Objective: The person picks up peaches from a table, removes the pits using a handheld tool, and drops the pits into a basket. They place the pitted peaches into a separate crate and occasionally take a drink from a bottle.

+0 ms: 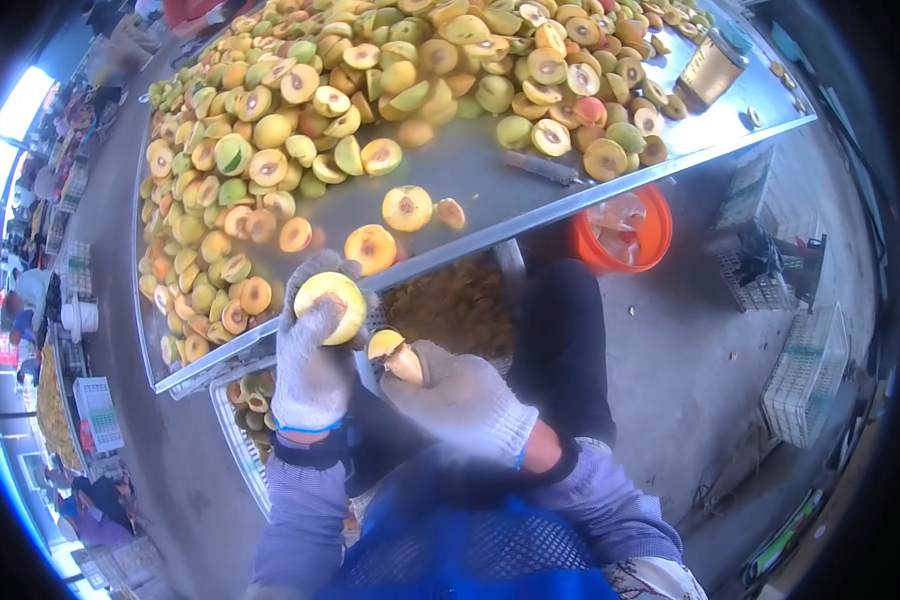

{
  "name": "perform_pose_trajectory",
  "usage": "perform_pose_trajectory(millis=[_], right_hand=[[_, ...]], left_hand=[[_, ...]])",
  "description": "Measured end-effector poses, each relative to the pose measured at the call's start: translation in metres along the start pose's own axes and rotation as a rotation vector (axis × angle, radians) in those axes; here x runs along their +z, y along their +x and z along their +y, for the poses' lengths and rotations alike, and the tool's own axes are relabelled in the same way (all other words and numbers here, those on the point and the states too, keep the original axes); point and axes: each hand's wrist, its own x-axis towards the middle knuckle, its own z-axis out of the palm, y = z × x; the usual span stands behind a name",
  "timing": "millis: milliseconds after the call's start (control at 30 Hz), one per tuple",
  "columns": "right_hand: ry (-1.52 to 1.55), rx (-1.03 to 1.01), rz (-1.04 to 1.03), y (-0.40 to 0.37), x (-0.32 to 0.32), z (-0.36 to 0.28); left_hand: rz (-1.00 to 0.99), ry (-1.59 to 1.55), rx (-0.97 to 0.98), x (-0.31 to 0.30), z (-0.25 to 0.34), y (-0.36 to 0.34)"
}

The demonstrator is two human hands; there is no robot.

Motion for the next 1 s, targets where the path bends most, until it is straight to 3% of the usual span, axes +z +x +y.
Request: perform_pose_trajectory(millis=[100, 133, 233, 267, 367, 400, 500, 667, 800, 900, 1000], right_hand=[[-0.075, -0.014, 0.035, -0.001, 0.003, 0.003], [-0.127, 0.000, 0.026, -0.002, 0.003, 0.003], [-0.235, 0.025, 0.015, -0.004, 0.004, 0.003], [-0.237, 0.021, 0.030, -0.004, 0.005, 0.003], [-0.133, 0.005, 0.003, -0.012, 0.004, 0.000], [-0.081, -0.005, -0.017, -0.015, 0.004, -0.002], [0.035, -0.005, -0.048, -0.018, 0.008, 0.000], [-0.040, -0.009, -0.060, -0.020, 0.011, -0.002], [0.030, -0.069, -0.081, -0.024, 0.013, 0.001], [0.229, -0.066, -0.118, -0.027, 0.016, 0.000], [0.361, -0.071, -0.168, -0.033, 0.015, 0.001]], left_hand=[[0.009, 0.322, 0.259, 0.016, -0.007, -0.021], [-0.014, 0.687, 0.314, 0.018, 0.000, -0.028], [-0.049, 1.258, 0.574, 0.005, -0.009, -0.018], [-0.007, 1.183, 0.553, 0.004, -0.013, -0.017], [0.002, 0.116, 0.023, 0.004, -0.011, -0.021], [-0.025, -0.121, -0.026, 0.007, -0.010, -0.028], [-0.052, -0.087, -0.009, 0.007, -0.014, -0.034], [-0.036, 0.345, 0.328, 0.007, -0.033, -0.038], [0.012, 0.025, 0.248, 0.025, -0.027, -0.052], [0.117, 0.343, 0.506, 0.032, -0.031, -0.058], [-0.010, 0.053, 0.357, 0.038, -0.024, -0.074]])
